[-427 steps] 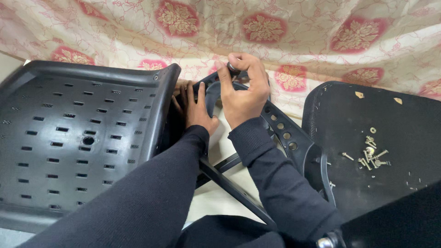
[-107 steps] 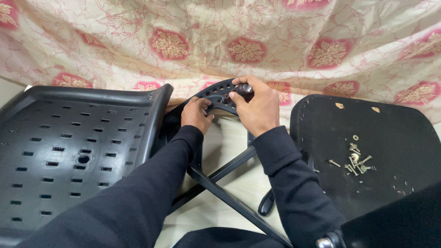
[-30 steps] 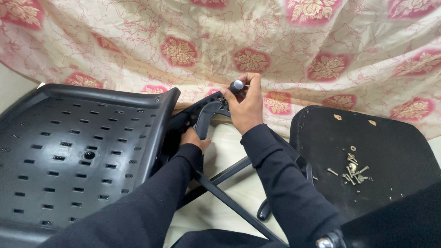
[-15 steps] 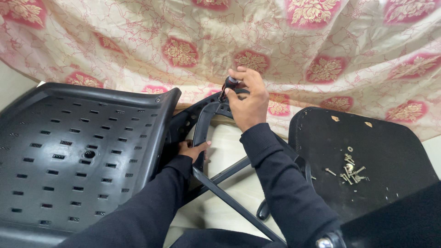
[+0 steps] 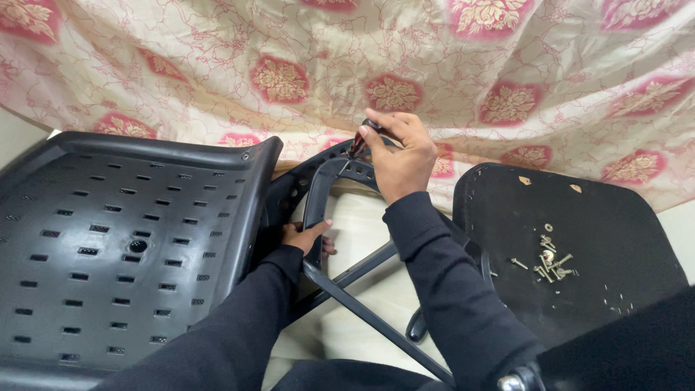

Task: The person uses a screwdriver to tighten screws into the underside of a black plastic chair seat, securing it to the metal frame. The person works methodically across multiple screw holes while holding the seat steady with the other hand.

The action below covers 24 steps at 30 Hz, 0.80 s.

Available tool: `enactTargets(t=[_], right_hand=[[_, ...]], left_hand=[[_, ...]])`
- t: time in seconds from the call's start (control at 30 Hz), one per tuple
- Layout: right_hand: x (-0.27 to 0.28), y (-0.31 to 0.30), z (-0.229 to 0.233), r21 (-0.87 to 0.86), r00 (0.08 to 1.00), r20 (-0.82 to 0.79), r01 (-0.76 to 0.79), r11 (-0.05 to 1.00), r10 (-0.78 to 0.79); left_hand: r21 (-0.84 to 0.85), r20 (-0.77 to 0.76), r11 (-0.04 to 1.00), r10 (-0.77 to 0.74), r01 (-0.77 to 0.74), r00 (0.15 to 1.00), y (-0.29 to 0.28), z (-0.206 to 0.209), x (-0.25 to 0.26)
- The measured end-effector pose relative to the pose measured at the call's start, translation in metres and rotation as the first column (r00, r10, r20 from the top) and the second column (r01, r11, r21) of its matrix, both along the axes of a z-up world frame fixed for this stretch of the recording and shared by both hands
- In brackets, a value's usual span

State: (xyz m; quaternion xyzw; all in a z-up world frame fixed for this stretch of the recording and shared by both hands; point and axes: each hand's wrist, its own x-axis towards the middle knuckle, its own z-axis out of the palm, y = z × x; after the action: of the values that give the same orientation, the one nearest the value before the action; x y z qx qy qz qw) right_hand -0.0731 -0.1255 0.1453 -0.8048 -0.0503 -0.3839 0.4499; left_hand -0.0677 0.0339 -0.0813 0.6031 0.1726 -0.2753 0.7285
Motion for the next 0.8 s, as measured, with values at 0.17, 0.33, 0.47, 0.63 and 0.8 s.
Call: enactTargets(t=[0.17,0.33,0.47,0.63,0.8], right_hand=[[0.006,-0.004,-0.005,0.293,0.982,-0.077,-0.145,0.945,0.174],[0.007,-0.006,-0.009,0.122,0.998,-0.018,-0.053,0.991,0.056],[0.009,-0.009,-0.004,0.06,1.0,0.026,-0.012,0.998,0.01],[0.005,-0.013,0.005,0.242,0.983,-0.114,-0.112,0.964,0.143],[0.004,-0.011,0.007,0.358,0.967,-0.151,-0.141,0.923,0.206]], left_hand=[[0.017,0.058,1.0,-0.009,0.008,0.998,-0.001,0.004,-0.002],[0.012,0.062,1.0,-0.015,0.014,0.998,-0.001,0.003,-0.002],[-0.005,0.067,1.0,-0.012,0.012,0.998,-0.001,0.003,-0.003],[-0.001,0.063,1.0,-0.001,0.001,0.998,-0.001,0.009,-0.004],[0.013,0.063,1.0,-0.009,0.008,0.998,0.001,0.009,-0.004]])
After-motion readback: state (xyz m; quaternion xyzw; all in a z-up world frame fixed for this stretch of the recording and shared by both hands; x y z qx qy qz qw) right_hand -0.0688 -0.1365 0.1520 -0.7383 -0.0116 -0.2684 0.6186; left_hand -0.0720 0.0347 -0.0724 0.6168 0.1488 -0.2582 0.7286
